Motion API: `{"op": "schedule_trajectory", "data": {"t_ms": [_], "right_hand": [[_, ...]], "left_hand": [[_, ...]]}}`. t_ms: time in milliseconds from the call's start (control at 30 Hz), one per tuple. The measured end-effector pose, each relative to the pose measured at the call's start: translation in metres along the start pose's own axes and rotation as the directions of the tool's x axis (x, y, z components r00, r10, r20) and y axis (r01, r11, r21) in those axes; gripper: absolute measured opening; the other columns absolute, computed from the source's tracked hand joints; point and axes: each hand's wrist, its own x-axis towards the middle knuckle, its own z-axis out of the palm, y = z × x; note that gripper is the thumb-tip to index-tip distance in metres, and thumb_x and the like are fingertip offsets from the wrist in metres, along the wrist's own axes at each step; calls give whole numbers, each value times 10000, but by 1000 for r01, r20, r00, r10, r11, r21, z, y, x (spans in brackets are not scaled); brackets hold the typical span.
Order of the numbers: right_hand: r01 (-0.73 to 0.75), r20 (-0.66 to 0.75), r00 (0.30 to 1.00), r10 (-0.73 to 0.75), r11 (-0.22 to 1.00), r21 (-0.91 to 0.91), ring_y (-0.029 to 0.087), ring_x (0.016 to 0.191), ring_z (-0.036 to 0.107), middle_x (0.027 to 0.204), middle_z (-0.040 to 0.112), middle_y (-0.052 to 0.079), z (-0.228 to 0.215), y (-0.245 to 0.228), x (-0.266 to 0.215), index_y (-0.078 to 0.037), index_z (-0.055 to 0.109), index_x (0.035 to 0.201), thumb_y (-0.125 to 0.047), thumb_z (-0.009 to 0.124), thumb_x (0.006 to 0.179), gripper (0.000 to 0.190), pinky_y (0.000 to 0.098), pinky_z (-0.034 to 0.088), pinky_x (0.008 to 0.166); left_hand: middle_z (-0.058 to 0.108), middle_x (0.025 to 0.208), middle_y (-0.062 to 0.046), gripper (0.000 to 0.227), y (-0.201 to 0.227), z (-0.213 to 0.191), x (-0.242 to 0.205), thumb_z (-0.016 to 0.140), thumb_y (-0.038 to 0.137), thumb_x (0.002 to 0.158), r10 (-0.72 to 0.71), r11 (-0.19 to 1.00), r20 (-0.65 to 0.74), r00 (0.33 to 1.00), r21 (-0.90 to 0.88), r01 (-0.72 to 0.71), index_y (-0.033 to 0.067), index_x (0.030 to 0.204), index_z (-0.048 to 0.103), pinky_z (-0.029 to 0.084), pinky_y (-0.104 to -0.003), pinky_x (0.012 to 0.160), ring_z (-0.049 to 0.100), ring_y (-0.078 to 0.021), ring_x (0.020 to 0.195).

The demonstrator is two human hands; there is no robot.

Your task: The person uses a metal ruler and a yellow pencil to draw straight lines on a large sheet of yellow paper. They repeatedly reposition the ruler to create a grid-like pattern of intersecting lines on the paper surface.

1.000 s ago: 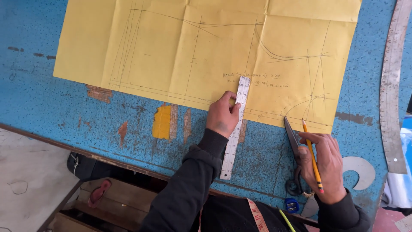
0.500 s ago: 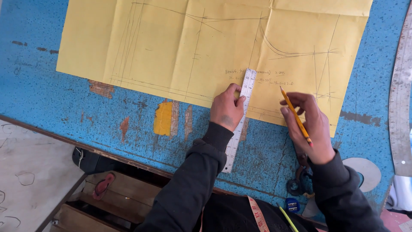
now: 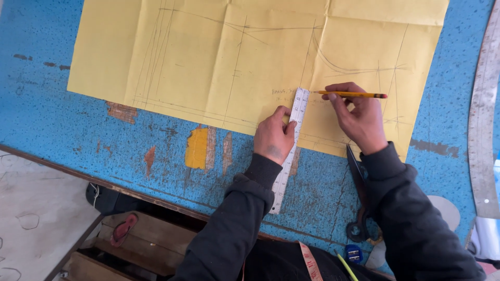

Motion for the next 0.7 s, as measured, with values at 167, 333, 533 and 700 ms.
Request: {"op": "schedule_trajectory", "data": {"t_ms": [167,333,533,700], "right_hand": [[-20,26,999,20,1000,1,152,754,633,922,761,27,13,17,14,-180,727,1164,-173,610,1064,154,282,473,701],[-17,17,1000,17,1000,-20,194,802,706,897,767,47,17,28,17,-170,726,1132,-180,598,1060,147,316,523,743],[65,17,998,-63,989,-132,246,809,730,852,765,55,15,13,13,-175,752,1075,-127,654,1016,124,329,543,736],[267,-59,952,-300,910,-316,230,763,702,841,726,27,13,6,15,-197,753,1043,-118,711,981,109,337,557,660]], "left_hand": [[710,648,-107,181,-6,4,2,671,171,934,3,1000,-9,1000,3,-3,113,1102,640,588,-471,690,743,-353,764],[712,654,-90,169,-5,5,2,673,168,930,-4,1000,-18,1000,12,4,127,1091,642,594,-440,689,746,-329,764],[710,683,-112,179,-6,8,2,677,165,927,2,1000,-30,1000,20,-1,115,1096,642,589,-470,688,749,-348,778],[727,712,-77,207,-18,8,9,675,209,937,-52,998,26,998,-40,53,134,1125,631,602,-472,724,758,-339,814]]}}
